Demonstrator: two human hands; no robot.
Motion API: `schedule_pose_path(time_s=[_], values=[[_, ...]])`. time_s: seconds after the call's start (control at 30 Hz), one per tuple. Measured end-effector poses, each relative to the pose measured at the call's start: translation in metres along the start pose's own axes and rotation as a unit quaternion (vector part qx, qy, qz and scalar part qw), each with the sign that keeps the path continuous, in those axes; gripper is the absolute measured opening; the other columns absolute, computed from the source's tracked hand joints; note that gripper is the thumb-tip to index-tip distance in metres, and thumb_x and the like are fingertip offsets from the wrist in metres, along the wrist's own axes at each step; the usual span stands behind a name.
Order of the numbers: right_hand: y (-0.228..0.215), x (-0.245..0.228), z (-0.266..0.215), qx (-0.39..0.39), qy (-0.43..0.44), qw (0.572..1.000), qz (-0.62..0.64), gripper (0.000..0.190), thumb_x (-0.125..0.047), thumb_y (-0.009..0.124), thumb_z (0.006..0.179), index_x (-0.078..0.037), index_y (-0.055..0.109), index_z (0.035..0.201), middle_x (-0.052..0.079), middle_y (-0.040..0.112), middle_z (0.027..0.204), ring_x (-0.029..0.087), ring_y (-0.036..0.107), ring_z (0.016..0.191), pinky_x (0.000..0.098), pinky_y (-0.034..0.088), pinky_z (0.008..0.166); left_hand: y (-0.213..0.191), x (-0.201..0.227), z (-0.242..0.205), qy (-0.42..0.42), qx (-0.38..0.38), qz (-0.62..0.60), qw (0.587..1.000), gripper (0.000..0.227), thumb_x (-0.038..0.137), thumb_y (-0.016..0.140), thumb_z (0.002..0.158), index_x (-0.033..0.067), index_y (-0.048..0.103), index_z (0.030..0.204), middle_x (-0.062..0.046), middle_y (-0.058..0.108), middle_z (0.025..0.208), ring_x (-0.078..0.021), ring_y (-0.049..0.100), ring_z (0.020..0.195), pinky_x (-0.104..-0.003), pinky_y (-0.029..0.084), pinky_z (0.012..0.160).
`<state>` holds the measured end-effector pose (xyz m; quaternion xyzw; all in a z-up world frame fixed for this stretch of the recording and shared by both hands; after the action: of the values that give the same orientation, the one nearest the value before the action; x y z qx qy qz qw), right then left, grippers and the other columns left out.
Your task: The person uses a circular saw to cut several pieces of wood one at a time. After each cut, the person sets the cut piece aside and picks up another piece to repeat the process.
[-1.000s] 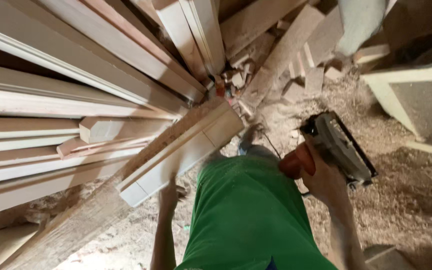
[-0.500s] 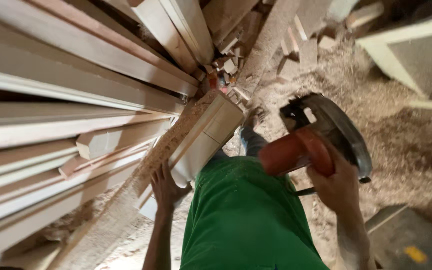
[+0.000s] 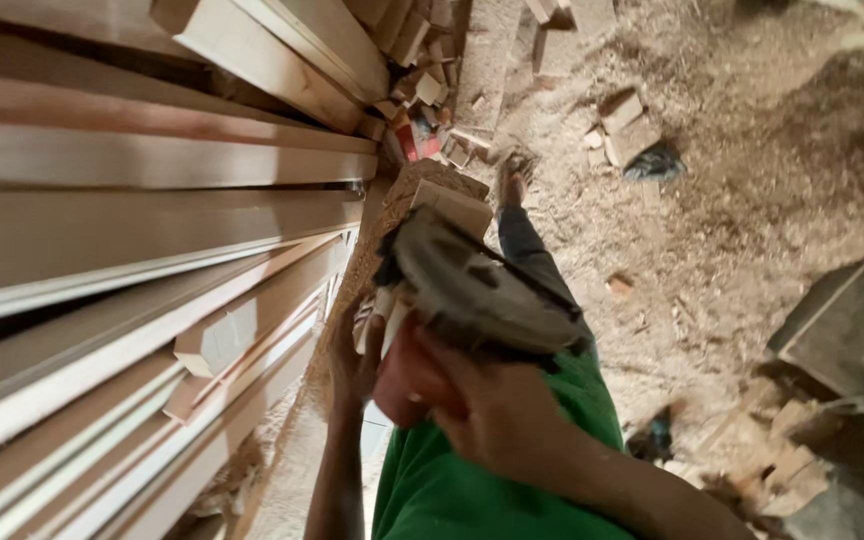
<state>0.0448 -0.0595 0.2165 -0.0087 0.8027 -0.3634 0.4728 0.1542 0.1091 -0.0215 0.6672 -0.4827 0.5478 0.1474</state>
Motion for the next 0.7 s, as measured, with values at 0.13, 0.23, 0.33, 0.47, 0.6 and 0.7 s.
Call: schedule_pose_path(time_s=[0.13, 0.23, 0.33, 0.47, 0.6, 0.7], values=[[0.039, -0.005, 0.003, -0.039, 0.006, 0.999, -0.02, 0.072, -0.025, 0.081, 0.078, -0.008, 0.056, 0.143, 0.024, 0.069, 0.113, 0.045, 0.068, 0.098, 0.0529, 0.055, 0.081, 0.001, -0.003, 0.024, -0.008, 0.013, -0.07, 0.997, 0.046, 0.021, 0.065, 0.101, -0.0006, 0.059, 0.141, -0.015, 0.072, 0.126, -0.0216, 0.069, 0.113, -0.035, 0.055, 0.094], [0.05, -0.01, 0.007, -0.036, 0.018, 0.999, -0.022, 0.065, -0.032, 0.08, 0.079, -0.003, 0.059, 0.134, 0.025, 0.07, 0.111, 0.045, 0.068, 0.096, 0.0525, 0.055, 0.077, 0.006, -0.015, 0.038, -0.044, 0.013, -0.079, 0.996, 0.044, 0.018, 0.068, 0.097, 0.0026, 0.063, 0.138, -0.011, 0.073, 0.116, -0.0159, 0.068, 0.101, -0.03, 0.056, 0.084], [0.05, -0.013, 0.009, -0.025, 0.034, 0.999, -0.019, 0.064, -0.043, 0.075, 0.085, 0.004, 0.06, 0.127, 0.027, 0.07, 0.099, 0.044, 0.069, 0.086, 0.0526, 0.055, 0.073, 0.015, -0.023, 0.052, -0.052, 0.011, -0.044, 0.998, 0.039, 0.019, 0.072, 0.095, 0.0054, 0.069, 0.132, -0.007, 0.072, 0.1, -0.0133, 0.065, 0.087, -0.028, 0.053, 0.073], [0.052, -0.004, 0.015, -0.068, 0.093, 0.993, 0.012, 0.063, -0.052, 0.063, 0.096, 0.005, 0.064, 0.122, 0.025, 0.072, 0.085, 0.04, 0.071, 0.072, 0.0506, 0.056, 0.068, 0.026, -0.029, 0.051, -0.097, 0.01, -0.062, 0.993, 0.033, 0.019, 0.072, 0.096, 0.0032, 0.073, 0.125, -0.008, 0.068, 0.093, -0.0144, 0.06, 0.082, -0.029, 0.049, 0.07], [0.054, -0.004, 0.021, -0.079, 0.105, 0.991, -0.027, 0.063, -0.054, 0.063, 0.094, 0.004, 0.067, 0.119, 0.023, 0.072, 0.077, 0.04, 0.07, 0.068, 0.0514, 0.055, 0.066, 0.029, -0.026, 0.048, -0.109, -0.002, -0.111, 0.988, 0.034, 0.02, 0.07, 0.097, 0.0025, 0.071, 0.126, -0.009, 0.068, 0.096, -0.0154, 0.06, 0.084, -0.03, 0.049, 0.072], [0.049, -0.012, 0.024, -0.034, 0.073, 0.996, -0.046, 0.062, -0.054, 0.063, 0.095, 0.004, 0.068, 0.117, 0.024, 0.072, 0.082, 0.039, 0.07, 0.07, 0.049, 0.056, 0.066, 0.028, -0.027, 0.045, -0.124, -0.01, -0.151, 0.981, 0.035, 0.021, 0.069, 0.098, 0.002, 0.07, 0.127, -0.009, 0.067, 0.098, -0.0161, 0.06, 0.086, -0.03, 0.049, 0.074]])
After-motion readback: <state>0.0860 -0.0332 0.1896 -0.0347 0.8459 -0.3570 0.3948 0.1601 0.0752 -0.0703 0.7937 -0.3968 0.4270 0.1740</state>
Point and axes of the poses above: each hand's wrist, its own z-axis towards the middle knuckle, its own y-axis out of the palm, x = y × z, the point moved 9 cm from there along z, towards the middle knuckle
